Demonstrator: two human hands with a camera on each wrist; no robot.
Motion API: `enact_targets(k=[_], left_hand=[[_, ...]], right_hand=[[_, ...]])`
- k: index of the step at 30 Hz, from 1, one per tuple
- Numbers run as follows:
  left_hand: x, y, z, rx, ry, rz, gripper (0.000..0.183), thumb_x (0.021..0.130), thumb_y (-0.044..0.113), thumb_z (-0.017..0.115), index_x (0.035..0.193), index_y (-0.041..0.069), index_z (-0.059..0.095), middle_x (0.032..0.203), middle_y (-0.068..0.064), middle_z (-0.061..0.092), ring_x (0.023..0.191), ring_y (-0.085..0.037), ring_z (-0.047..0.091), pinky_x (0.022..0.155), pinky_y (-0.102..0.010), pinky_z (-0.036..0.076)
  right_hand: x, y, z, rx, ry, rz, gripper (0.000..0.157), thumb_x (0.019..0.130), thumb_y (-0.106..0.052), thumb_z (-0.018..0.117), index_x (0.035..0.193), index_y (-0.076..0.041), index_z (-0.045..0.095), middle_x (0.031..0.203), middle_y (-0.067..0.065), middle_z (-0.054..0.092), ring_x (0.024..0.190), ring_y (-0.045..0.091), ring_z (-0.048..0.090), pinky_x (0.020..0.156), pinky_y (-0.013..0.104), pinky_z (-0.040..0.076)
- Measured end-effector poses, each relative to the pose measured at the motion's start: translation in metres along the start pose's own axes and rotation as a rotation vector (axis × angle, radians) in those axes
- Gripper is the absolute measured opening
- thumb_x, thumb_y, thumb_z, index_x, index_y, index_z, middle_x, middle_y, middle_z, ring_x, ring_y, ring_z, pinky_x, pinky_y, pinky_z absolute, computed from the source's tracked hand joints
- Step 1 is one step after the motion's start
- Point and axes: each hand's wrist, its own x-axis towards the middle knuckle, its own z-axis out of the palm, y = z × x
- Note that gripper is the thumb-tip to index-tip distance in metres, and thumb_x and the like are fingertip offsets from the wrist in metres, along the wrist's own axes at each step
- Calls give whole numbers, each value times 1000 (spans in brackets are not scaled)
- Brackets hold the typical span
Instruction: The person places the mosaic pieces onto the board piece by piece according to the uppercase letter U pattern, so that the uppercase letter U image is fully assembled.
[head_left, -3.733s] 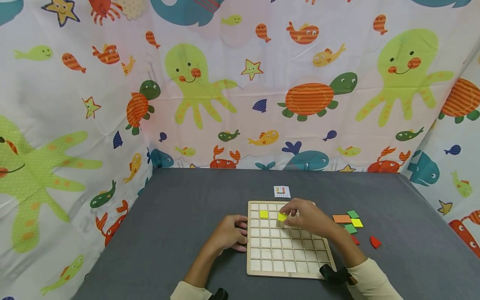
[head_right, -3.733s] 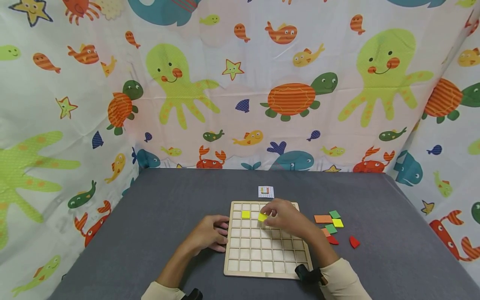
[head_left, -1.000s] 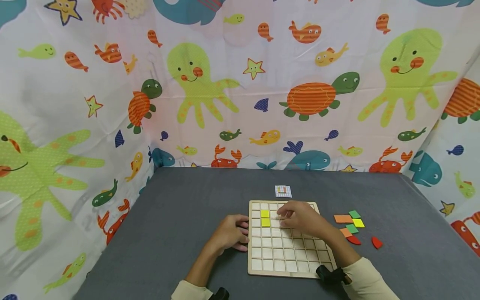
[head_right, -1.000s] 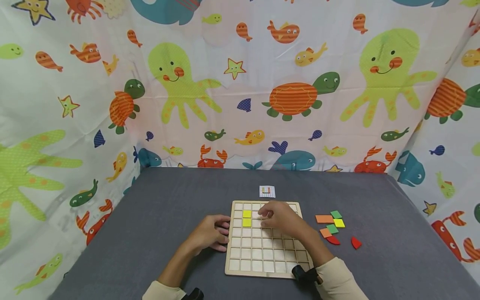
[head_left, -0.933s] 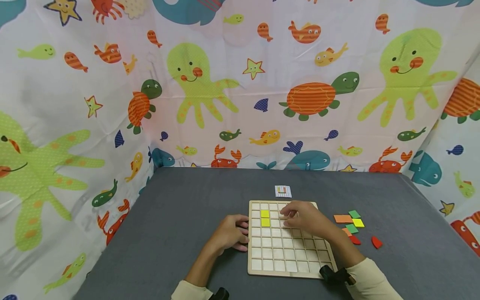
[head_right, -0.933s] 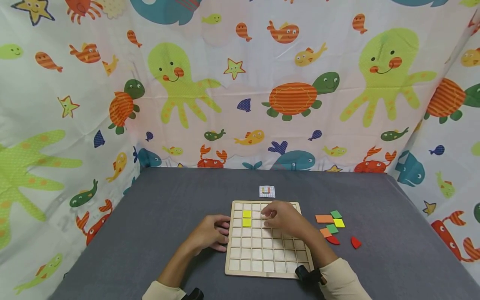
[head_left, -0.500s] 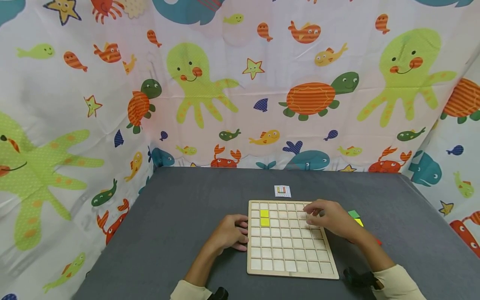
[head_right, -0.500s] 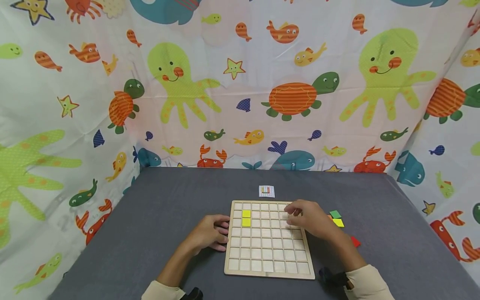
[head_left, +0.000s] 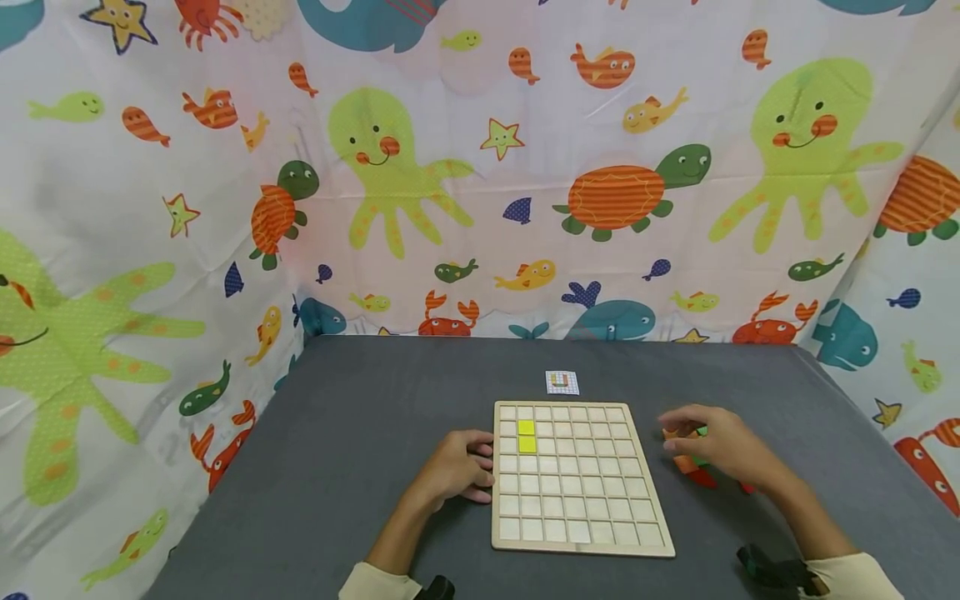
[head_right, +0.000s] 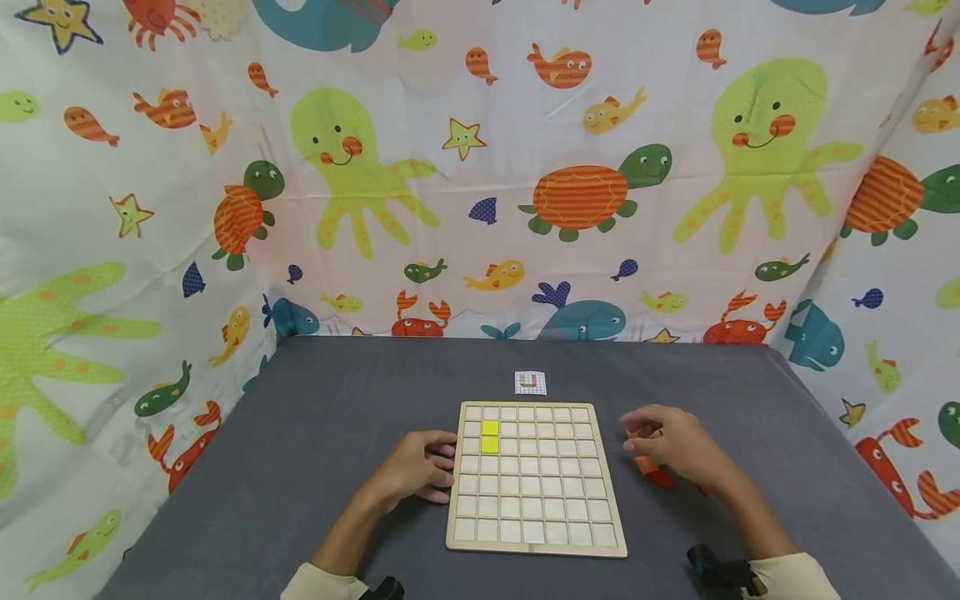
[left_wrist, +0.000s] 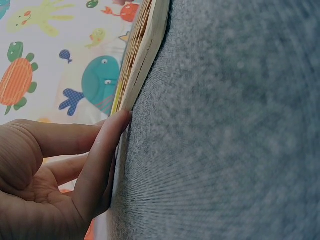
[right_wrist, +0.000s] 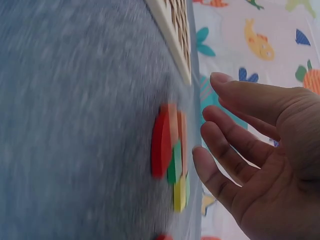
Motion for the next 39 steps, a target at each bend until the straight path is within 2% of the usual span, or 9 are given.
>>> enact_targets(k=[4,14,21,24,30,33,36,39], left_hand=[[0,-1,0,2,0,-7,67,81,-20,71,145,-8,56,123,-21,59,102,-25,66,63,-40,68],[1,-1,0,6,-4,-11,67,81,-20,71,146,-8,56,124,-21,59,104,-26,66,64,-40,68],[0,-1,0,14,-2,-4,67,81,-21,71,145,-8,56,123,-22,60,103,-27,67,64,-40,68],[0,-1,0,9,0,-1,67,80,-22,71,145,-9,56,123,-22,60,103,-26,67,63,-40,68],[0,-1,0,2,4,2,67,80,-21,71,145,-9,56,124,-22,61,104,-27,68,63,-40,68],[1,0,0,1,5,2,67,81,-21,71,145,-9,56,124,-22,61,105,-27,68,63,-41,68],[1,0,0,-1,5,0,68,81,-21,71,145,-9,56,124,-21,61,105,-27,67,63,-41,68],[0,-1,0,-3,5,0,68,81,-21,71,146,-8,55,123,-21,60,105,-27,67,63,-41,68]], right_hand=[[-6,10,-7,-38,6,29,41,95,-30,81,128,-5,74,114,6,74,100,21,65,72,26,59],[-13,37,-23,-81,-17,116,48,93,-30,83,129,0,71,119,16,73,103,28,67,82,40,63],[-16,46,-29,-96,-14,128,49,92,-25,84,130,2,71,117,15,73,102,27,66,77,28,58],[-17,48,-30,-98,-18,127,48,91,-23,84,130,2,70,118,15,73,102,27,66,77,28,57],[-16,52,-31,-107,-16,123,47,90,-21,85,129,2,71,119,18,72,103,30,67,83,44,62],[-15,52,-31,-123,-17,122,43,90,-18,84,126,1,72,114,14,72,99,27,64,79,37,60],[-15,53,-31,-138,-27,121,38,89,-15,83,123,1,74,107,9,70,93,23,60,70,27,52],[-15,54,-30,-151,-35,129,37,88,-16,83,121,0,75,103,6,68,90,21,57,66,25,48]])
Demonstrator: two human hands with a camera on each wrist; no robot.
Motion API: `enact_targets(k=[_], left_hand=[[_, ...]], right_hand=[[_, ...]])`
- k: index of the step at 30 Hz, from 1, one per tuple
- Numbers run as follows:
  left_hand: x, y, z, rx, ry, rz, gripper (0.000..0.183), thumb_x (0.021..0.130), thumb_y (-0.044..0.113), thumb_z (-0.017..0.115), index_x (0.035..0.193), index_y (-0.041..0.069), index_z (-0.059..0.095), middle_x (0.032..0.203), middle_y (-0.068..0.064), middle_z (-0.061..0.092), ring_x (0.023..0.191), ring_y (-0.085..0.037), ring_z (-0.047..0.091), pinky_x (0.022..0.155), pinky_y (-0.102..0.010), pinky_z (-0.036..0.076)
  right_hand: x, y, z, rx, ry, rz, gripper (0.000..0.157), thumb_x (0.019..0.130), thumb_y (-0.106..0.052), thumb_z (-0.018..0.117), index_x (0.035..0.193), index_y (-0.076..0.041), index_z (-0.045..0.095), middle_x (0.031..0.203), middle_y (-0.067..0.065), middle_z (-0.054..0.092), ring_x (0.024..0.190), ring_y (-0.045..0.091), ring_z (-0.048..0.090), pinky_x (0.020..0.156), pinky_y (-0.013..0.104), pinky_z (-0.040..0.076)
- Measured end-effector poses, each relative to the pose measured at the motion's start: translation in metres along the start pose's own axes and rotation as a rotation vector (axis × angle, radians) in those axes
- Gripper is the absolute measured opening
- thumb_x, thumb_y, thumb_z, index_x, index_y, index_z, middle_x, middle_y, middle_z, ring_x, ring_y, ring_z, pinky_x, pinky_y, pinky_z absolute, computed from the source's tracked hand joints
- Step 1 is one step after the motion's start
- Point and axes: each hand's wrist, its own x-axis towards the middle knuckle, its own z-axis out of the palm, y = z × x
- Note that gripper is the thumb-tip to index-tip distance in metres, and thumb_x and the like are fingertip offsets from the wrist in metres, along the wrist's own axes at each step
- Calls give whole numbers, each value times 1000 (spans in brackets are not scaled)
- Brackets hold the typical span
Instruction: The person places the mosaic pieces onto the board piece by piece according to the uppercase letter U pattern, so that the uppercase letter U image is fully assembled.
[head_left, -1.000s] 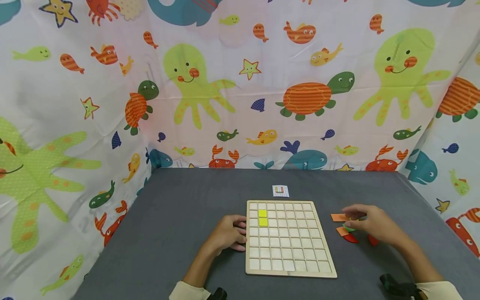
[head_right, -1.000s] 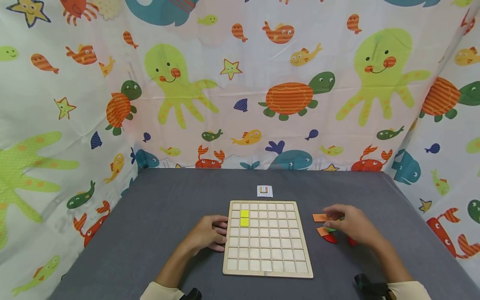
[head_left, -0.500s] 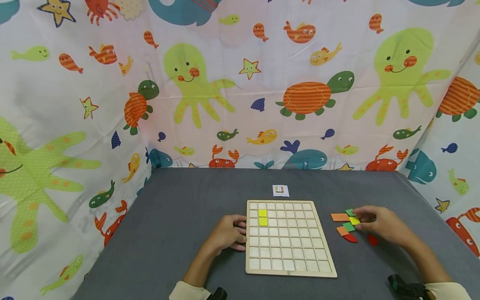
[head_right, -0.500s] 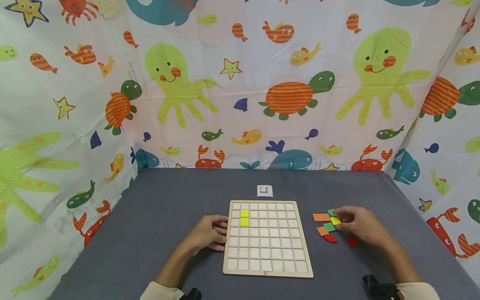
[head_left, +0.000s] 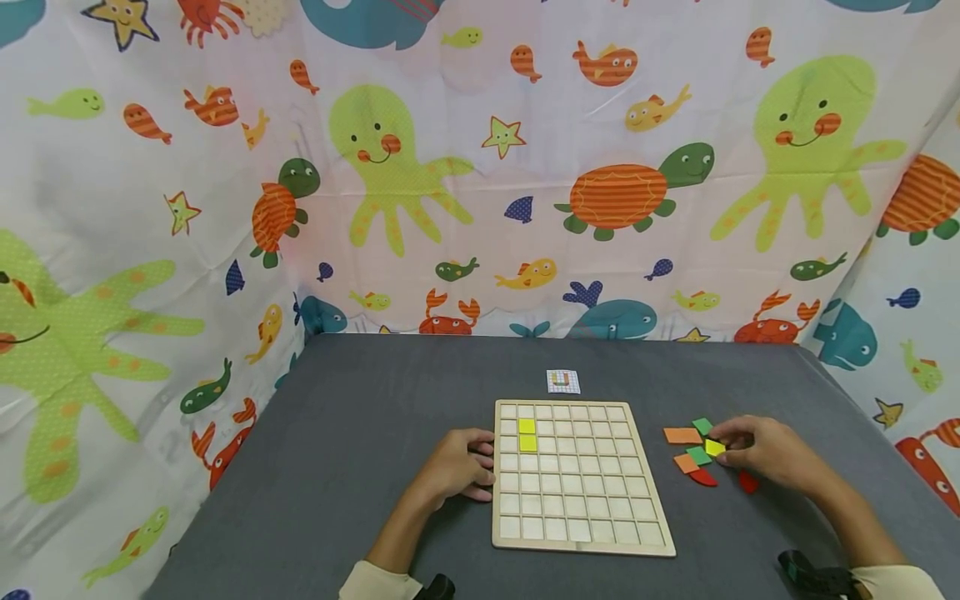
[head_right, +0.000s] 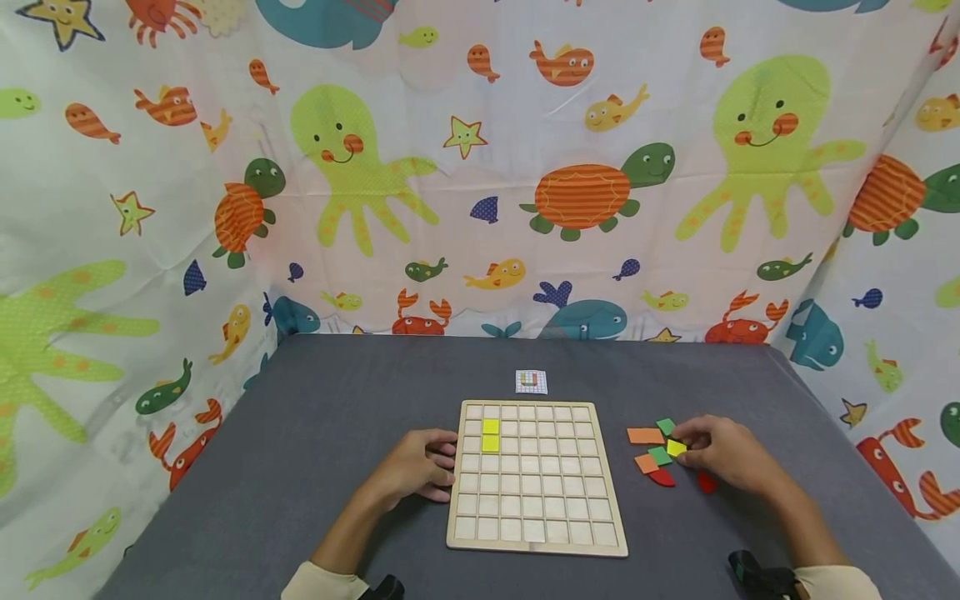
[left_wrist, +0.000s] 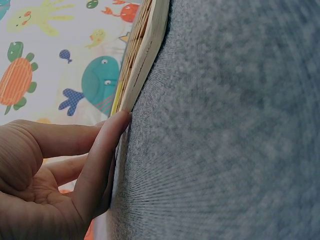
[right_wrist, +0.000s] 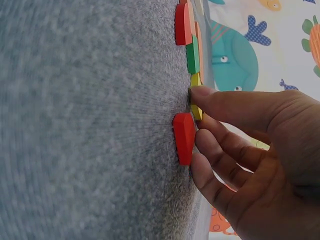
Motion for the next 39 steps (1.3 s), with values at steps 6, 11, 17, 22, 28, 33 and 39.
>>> enact_targets(k=[6,11,17,22,28,33,39], left_hand=[[0,0,0,0,0,0,68,81,-21,71,146,-8,55,123,-21,60,104,-27,67,63,-41,68],[0,0,0,2,0,-2,67,81,-21,71,145,-9,55,123,-21,61,103,-26,67,63,-41,68],[0,1,-1,9,4,-2,67,81,-21,70,145,-8,56,122,-21,61,102,-26,68,63,-40,68],[0,0,-1,8,3,-1,67,80,-21,70,145,-9,56,122,-22,61,101,-26,68,63,-40,68],[0,0,0,2,1,0,67,80,-21,70,145,-9,56,122,-22,61,100,-26,68,63,-40,68],[-1,1,0,2,5,0,67,80,-21,70,145,-9,56,122,-21,61,101,-25,68,62,-41,68],[0,1,1,5,8,4,67,80,-21,71,145,-9,56,122,-20,62,102,-26,68,62,-41,68]], right_hand=[[-2,0,-1,-2,-8,-2,37,89,-17,84,120,2,76,96,4,66,86,20,54,62,25,44],[-5,-1,-2,-3,-7,-4,34,90,-17,82,118,1,77,92,2,65,82,17,54,60,24,44],[-6,-7,-5,-5,-5,10,37,91,-20,81,120,2,76,96,3,68,85,19,56,62,24,46],[-6,-14,-6,-3,-9,18,40,92,-23,81,122,1,75,103,5,70,89,20,58,64,25,50],[-1,-24,-1,6,-3,-14,38,92,-26,81,121,-2,76,104,5,69,89,20,58,65,26,51],[3,-33,7,13,-2,-38,36,92,-27,82,120,-4,78,102,4,68,89,20,58,65,28,51],[8,-47,14,38,4,-56,34,93,-28,82,119,-7,79,106,4,70,92,20,60,70,30,54]])
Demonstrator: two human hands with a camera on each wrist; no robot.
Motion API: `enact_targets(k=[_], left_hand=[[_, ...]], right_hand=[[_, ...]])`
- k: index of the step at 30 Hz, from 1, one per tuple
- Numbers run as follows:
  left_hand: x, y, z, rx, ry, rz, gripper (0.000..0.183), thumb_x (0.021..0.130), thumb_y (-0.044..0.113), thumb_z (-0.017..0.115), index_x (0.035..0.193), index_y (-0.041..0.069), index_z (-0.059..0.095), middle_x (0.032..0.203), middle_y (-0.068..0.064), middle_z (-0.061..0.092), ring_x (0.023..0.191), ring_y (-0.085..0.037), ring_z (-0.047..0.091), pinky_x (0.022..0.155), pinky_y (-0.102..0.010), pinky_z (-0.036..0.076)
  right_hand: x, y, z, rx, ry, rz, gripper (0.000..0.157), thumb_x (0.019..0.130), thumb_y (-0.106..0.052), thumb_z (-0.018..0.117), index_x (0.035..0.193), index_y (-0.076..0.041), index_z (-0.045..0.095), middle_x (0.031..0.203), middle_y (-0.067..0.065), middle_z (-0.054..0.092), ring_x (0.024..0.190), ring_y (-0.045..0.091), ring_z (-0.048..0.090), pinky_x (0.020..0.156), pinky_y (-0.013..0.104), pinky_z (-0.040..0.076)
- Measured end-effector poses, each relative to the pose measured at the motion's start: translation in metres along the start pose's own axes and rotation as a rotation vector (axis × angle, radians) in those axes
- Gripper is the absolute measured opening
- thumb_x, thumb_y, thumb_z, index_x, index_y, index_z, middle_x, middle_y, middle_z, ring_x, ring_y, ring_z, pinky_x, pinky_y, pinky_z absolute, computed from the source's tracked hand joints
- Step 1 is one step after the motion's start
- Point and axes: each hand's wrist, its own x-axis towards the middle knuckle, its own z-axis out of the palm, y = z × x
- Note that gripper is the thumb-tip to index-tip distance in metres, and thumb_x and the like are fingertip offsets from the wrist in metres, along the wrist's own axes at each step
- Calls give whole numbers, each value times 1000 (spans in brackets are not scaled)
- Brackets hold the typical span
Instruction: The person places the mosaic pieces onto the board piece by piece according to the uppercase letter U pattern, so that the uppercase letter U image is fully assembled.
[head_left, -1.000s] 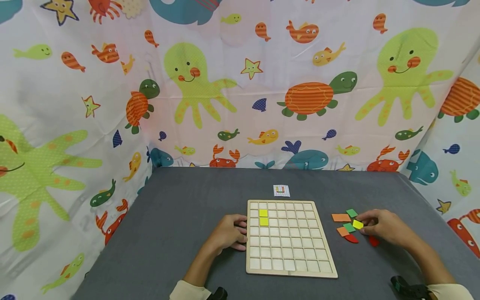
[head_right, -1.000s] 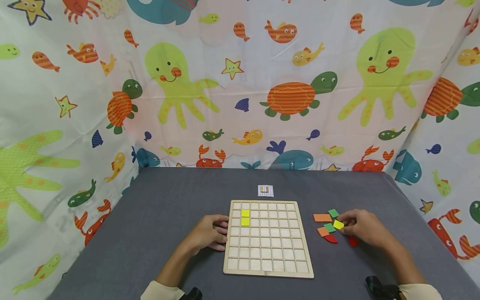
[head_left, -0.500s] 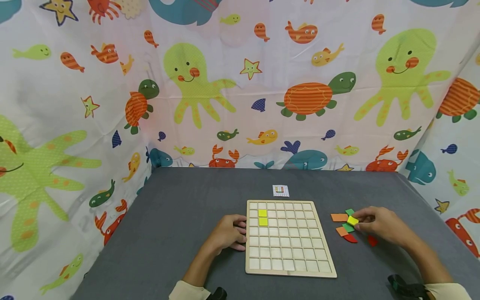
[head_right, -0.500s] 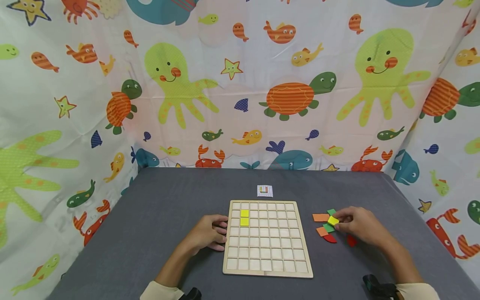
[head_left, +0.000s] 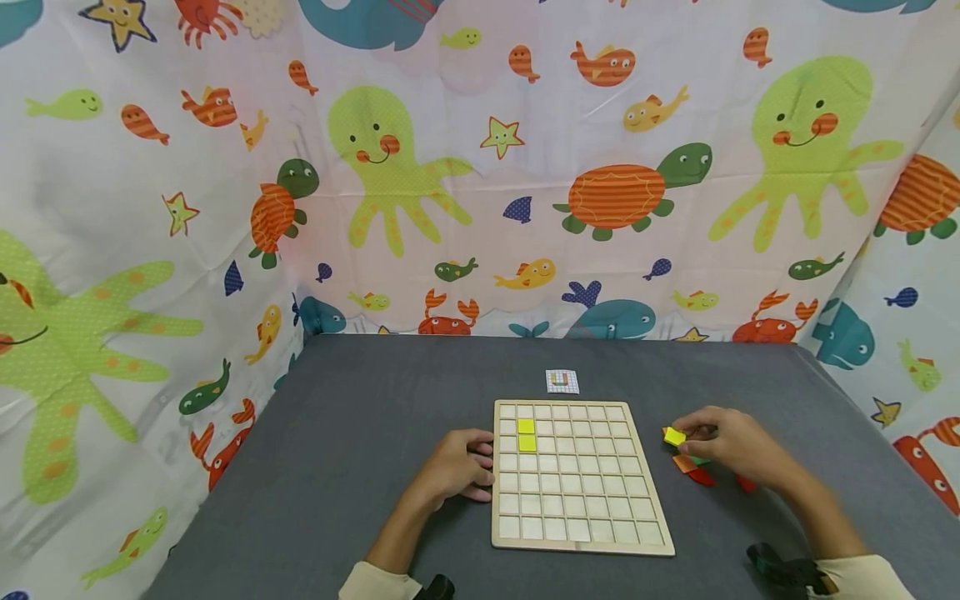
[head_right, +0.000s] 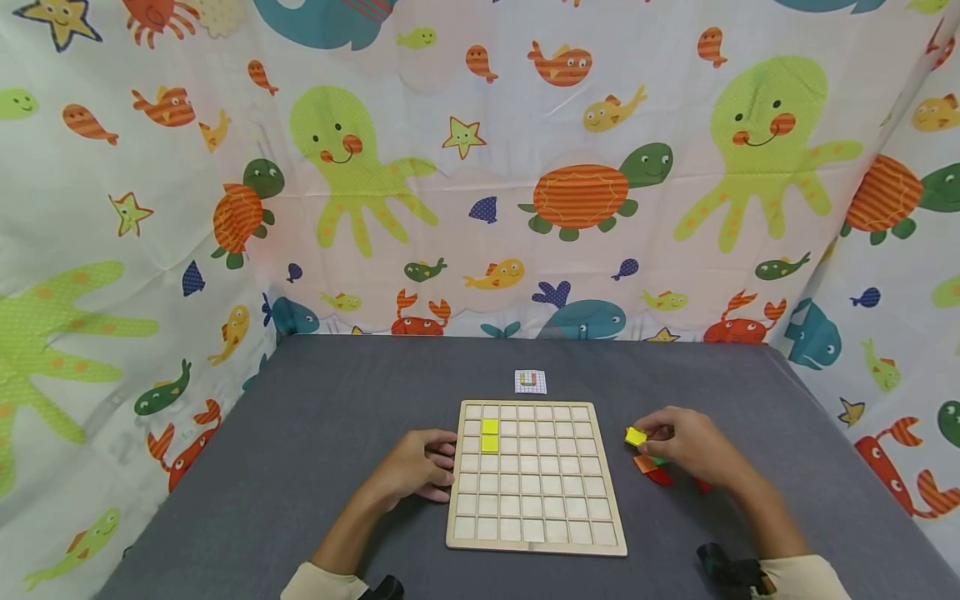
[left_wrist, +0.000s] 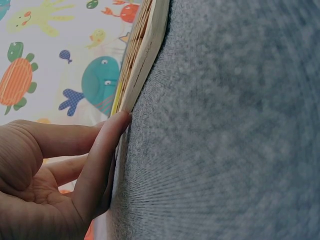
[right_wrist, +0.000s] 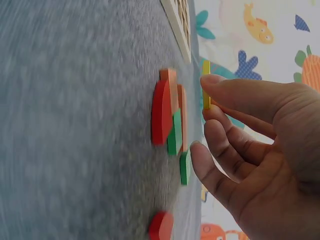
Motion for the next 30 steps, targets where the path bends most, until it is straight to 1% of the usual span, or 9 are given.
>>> enact_targets(k=[6,12,18,22,25,30], left_hand=[[1,0,0,-4,-3,-1,67,81,-21,70,145,-9,56,122,-21,61,103,-26,67,63,-41,68],[0,-1,0,-4,-5,-1,67,81,-21,70,145,-9,55,123,-21,60,103,-26,67,63,-41,68],[0,-1,-1,-3,-3,-2,67,81,-21,70,145,-9,56,123,-21,60,102,-25,67,63,-41,68],[1,-1,0,-2,-1,-3,67,80,-21,71,145,-9,56,123,-21,61,101,-25,67,62,-41,68],[1,-1,0,0,0,-4,67,80,-21,71,145,-8,56,123,-21,61,102,-25,67,62,-41,68],[0,0,0,4,-1,-3,67,81,-21,71,145,-8,56,122,-20,61,101,-26,67,62,-41,68]], right_hand=[[4,-13,6,18,17,-58,35,94,-30,81,121,-8,78,107,2,71,94,19,60,70,27,53],[10,-27,14,70,18,-100,32,94,-25,81,122,-10,79,108,2,70,95,19,61,72,27,56],[19,-40,24,74,24,-147,29,92,-21,82,119,-11,80,104,-1,70,93,16,61,75,27,57],[22,-49,30,96,11,-179,29,92,-20,83,119,-10,79,106,-1,71,94,16,64,77,28,58],[24,-56,34,128,-6,-197,29,93,-20,82,120,-9,78,106,1,71,94,18,65,75,28,59],[30,-65,40,134,-1,-219,26,94,-20,82,119,-12,79,106,0,70,93,15,63,70,27,57]])
